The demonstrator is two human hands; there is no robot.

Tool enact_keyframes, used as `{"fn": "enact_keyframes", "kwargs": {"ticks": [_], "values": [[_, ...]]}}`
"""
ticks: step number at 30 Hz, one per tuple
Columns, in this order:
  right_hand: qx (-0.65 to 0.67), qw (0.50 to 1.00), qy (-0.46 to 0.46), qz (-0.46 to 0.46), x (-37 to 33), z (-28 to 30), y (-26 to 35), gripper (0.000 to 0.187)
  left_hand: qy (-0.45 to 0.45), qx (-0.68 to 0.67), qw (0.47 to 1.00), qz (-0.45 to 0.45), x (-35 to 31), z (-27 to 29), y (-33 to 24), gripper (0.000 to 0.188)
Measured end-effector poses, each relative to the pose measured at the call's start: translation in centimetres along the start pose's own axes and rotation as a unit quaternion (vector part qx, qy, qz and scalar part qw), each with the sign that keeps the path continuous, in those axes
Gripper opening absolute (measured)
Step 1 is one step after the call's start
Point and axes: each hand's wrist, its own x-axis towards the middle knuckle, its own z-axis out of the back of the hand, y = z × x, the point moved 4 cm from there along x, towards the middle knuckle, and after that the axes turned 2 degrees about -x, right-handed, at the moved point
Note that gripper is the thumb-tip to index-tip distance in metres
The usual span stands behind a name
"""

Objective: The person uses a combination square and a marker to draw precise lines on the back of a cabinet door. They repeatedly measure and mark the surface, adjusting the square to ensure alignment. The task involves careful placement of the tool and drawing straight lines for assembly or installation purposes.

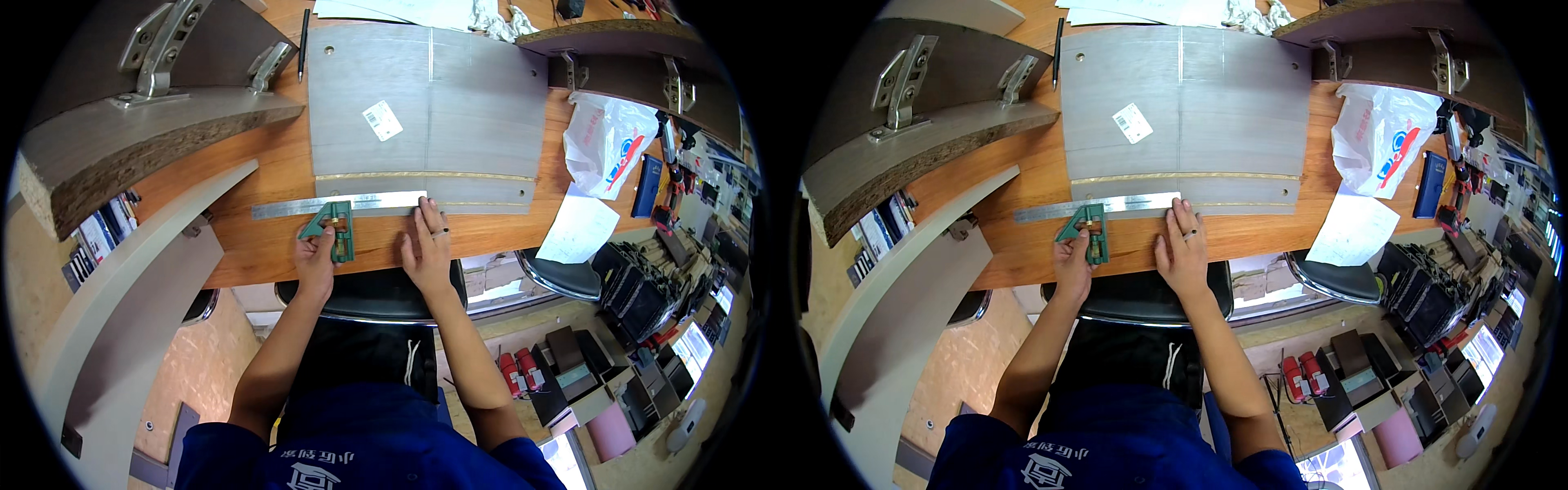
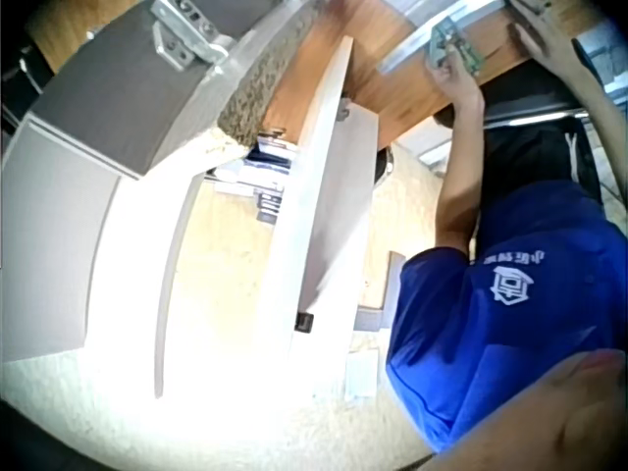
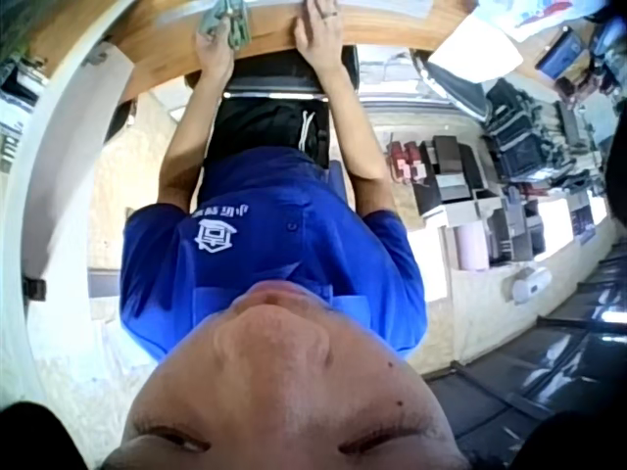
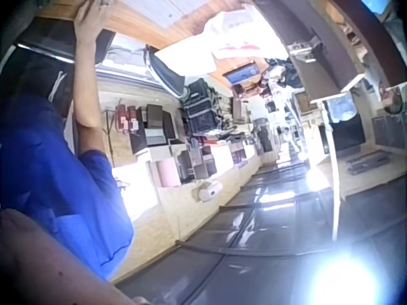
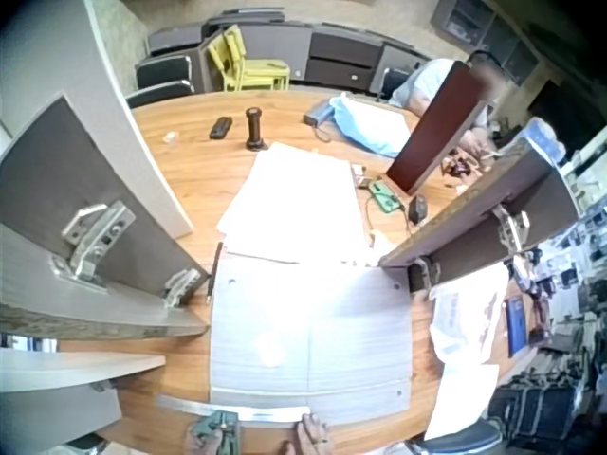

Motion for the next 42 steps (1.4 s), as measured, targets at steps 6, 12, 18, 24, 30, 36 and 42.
{"fn": "enact_keyframes", "kwargs": {"ticks": [6, 12, 18, 24, 30, 36, 42], "values": [[0.0, 1.0, -0.006, 0.015, 0.0, 0.0, -0.2, 0.057, 0.008, 0.023, 1.0, 0.013, 0.0, -0.1, -0.3, 0.024], [-0.007, 1.0, -0.001, 0.009, 0.2, 0.2, 0.0, 0.054, 0.015, 0.019, 1.0, 0.006, 0.1, -0.2, -0.2, 0.027], [0.012, 0.999, -0.013, 0.028, 0.1, -0.2, -0.2, 0.053, 0.017, 0.028, 0.999, -0.002, 0.1, 0.0, -0.2, 0.028], [0.011, 0.999, -0.023, 0.024, -0.1, -0.2, -0.5, 0.054, 0.023, 0.016, 1.0, 0.006, 0.1, -0.6, -0.5, 0.028], [0.022, 0.999, -0.026, 0.02, -0.2, -0.4, -0.6, 0.055, -0.003, 0.009, 1.0, -0.01, -0.1, -0.9, -0.6, 0.009], [0.008, 0.999, -0.031, 0.034, 0.1, -0.1, -0.1, 0.054, -0.008, 0.059, 0.998, -0.004, -0.1, -0.4, -0.2, 0.011], [0.001, 0.999, -0.035, 0.033, 0.0, -0.3, -0.3, 0.053, 0.02, 0.012, 1.0, -0.021, 0.0, -1.0, -0.7, 0.012]]}}
